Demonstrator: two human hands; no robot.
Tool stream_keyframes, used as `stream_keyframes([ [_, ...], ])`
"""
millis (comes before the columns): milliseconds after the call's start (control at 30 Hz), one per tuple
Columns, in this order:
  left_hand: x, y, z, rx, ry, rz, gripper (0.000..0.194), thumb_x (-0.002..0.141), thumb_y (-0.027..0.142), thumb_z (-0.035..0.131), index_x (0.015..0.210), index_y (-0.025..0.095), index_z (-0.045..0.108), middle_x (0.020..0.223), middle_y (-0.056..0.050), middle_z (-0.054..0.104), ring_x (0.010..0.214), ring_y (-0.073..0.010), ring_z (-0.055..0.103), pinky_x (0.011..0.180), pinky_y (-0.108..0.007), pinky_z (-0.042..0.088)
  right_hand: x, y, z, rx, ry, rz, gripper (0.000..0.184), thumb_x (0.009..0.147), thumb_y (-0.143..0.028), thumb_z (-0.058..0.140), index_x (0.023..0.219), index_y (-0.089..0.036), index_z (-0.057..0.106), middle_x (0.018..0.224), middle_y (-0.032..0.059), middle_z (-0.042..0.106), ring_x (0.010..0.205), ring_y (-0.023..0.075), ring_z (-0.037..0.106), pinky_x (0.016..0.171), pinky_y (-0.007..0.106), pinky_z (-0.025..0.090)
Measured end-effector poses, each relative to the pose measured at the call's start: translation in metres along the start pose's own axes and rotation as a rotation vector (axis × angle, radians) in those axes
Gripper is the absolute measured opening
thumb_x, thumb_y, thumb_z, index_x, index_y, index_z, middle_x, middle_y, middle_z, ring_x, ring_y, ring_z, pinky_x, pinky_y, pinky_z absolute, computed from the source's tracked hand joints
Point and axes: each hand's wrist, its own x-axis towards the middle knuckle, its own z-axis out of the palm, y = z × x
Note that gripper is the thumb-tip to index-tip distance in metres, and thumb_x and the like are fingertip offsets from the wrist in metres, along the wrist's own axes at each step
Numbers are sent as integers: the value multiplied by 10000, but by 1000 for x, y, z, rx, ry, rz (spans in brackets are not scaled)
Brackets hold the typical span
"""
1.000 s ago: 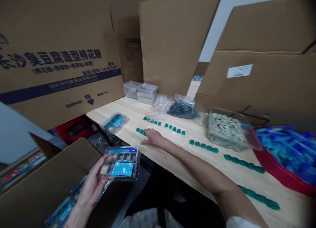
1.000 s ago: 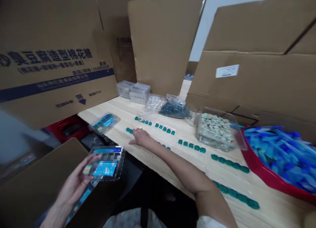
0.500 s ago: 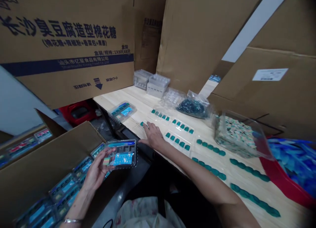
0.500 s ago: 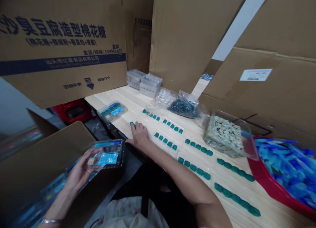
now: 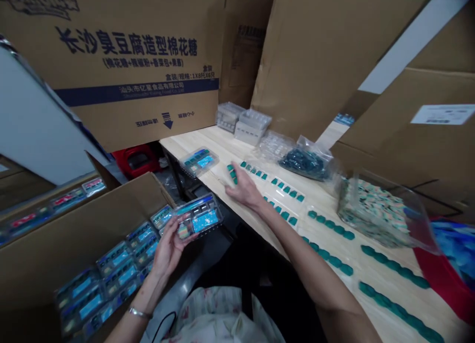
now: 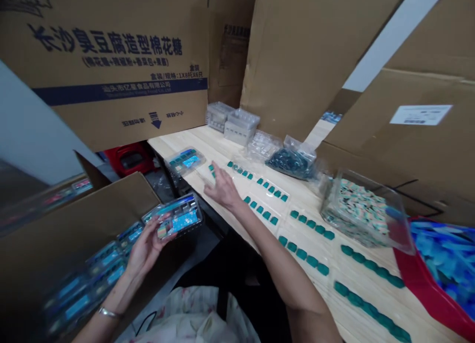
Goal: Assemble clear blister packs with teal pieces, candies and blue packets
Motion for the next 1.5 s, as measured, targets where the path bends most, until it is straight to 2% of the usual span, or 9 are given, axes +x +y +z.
stream_keyframes([
  [167, 7, -22, 38, -152, -81, 3, 257, 810, 228, 604, 1063, 250, 560, 1205, -45, 595, 935, -231, 634, 832, -552, 504, -11, -9, -32, 947, 287, 85, 849, 680, -287, 688, 1399, -312, 238, 1250, 49, 512, 1123, 197, 526, 1010, 427, 383],
  [300, 19, -45, 69, -231, -166, -48, 220, 830, 264, 585, 1048, 249, 562, 1181, -35, 605, 914, -212, 637, 885, -572, 464, -40, -21, -5, 1394, 304, 173, 787, 693, -220, 668, 1355, -374, 270, 1247, 14, 513, 1153, 191, 528, 1024, 461, 379],
  [467, 24, -49, 87, -226, -246, -166, 353, 863, 445, 491, 1099, 196, 574, 1175, -91, 609, 1010, -252, 612, 906, -526, 465, -65, -10, 32, 1561, 276, 337, 789, 653, -145, 666, 1330, -364, 324, 1210, 6, 542, 1158, 181, 531, 1059, 465, 333],
  [633, 27, -45, 84, -126, -197, -125, 284, 817, 347, 597, 1065, 213, 563, 1111, -57, 634, 957, -233, 637, 866, -502, 497, -74, 1, 32, 1385, 282, 465, 676, 660, -217, 703, 1271, -280, 423, 1234, 40, 539, 1173, 176, 509, 1051, 399, 347],
  [767, 31, -46, 81, -96, -155, -140, 275, 784, 278, 644, 1035, 221, 547, 1090, -35, 633, 929, -225, 646, 838, -495, 514, -72, 17, 29, 914, 340, 567, 572, 735, -361, 639, 1250, -179, 471, 1169, 98, 548, 1025, 194, 562, 963, 383, 423],
  [967, 35, -48, 80, -41, -139, -135, 308, 770, 223, 651, 1059, 215, 546, 1047, -40, 652, 896, -217, 654, 809, -458, 537, -69, 39, 28, 47, 278, 345, 383, 773, -304, 548, 1100, -117, 617, 1023, 149, 568, 989, 261, 523, 940, 455, 404],
  [1133, 31, -31, 80, -24, -164, -101, 346, 784, 209, 631, 1120, 217, 550, 1119, -54, 638, 936, -225, 648, 831, -430, 532, -63, 41, 25, 72, 126, 309, 427, 862, -401, 439, 1177, -145, 570, 1010, 124, 633, 971, 251, 576, 890, 433, 446],
  [1300, 47, 9, 87, 162, -190, 123, 413, 842, 345, 565, 1241, 262, 501, 1303, -49, 536, 1177, -232, 518, 1016, -406, 396, -12, 26, 17, 186, 67, 205, 407, 906, -395, 333, 1133, -192, 603, 865, 54, 666, 852, 205, 616, 781, 352, 489],
  [1500, 121, 39, 96, 385, 17, 563, 448, 853, 400, 529, 1249, 196, 487, 1425, -78, 393, 1387, -225, 183, 1133, -340, 153, 91, 3, 25, -43, -66, 118, 395, 948, -298, 270, 1175, -146, 554, 943, 71, 660, 853, 163, 613, 784, 271, 454],
])
